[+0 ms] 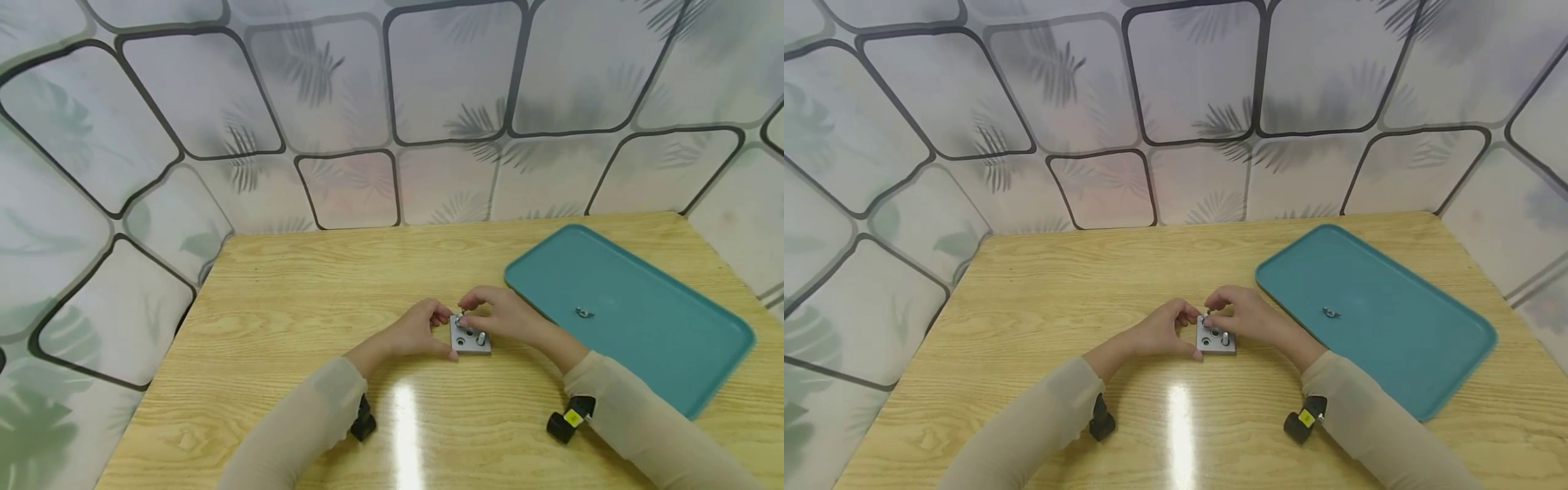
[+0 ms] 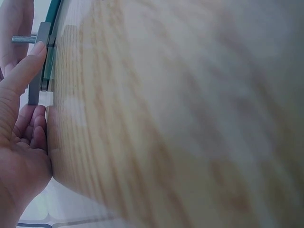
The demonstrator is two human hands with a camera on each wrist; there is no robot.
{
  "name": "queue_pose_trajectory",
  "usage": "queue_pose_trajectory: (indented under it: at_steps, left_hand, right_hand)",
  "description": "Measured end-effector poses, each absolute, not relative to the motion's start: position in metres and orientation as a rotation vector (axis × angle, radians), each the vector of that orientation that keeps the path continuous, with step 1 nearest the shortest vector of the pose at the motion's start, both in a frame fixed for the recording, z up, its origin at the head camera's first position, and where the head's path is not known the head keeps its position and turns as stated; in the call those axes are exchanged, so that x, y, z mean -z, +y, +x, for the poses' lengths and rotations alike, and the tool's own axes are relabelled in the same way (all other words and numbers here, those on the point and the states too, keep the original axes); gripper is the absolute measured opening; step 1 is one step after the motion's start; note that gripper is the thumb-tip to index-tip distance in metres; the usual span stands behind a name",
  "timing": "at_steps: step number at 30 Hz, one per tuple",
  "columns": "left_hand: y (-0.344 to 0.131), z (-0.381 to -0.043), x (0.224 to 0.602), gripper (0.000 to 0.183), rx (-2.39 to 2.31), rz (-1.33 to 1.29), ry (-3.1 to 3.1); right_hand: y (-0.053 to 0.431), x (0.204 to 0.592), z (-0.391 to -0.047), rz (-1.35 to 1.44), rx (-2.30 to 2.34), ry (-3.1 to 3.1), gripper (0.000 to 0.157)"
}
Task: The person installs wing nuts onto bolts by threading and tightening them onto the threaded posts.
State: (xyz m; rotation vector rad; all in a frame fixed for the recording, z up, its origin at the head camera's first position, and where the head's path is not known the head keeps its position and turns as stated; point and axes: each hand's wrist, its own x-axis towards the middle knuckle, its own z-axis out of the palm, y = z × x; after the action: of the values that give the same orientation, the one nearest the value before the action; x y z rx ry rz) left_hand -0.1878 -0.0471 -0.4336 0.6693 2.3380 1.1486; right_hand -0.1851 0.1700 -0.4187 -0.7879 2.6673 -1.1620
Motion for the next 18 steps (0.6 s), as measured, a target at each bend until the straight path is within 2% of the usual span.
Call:
queue_pose_trajectory:
  at_steps: [12, 18]
  left_hand:
    - [-0.047, -0.188, 0.435, 0.068, -1.162, 0.665, 2.333]
    - [-0.047, -0.187, 0.434, 0.07, -1.152, 0.657, 2.333]
  right_hand:
    - [0.177, 0.42, -0.18, -0.885, 1.244, 2.652, 0.013]
    - [0.181, 0.423, -0.18, -0.991, 1.257, 2.647, 0.01]
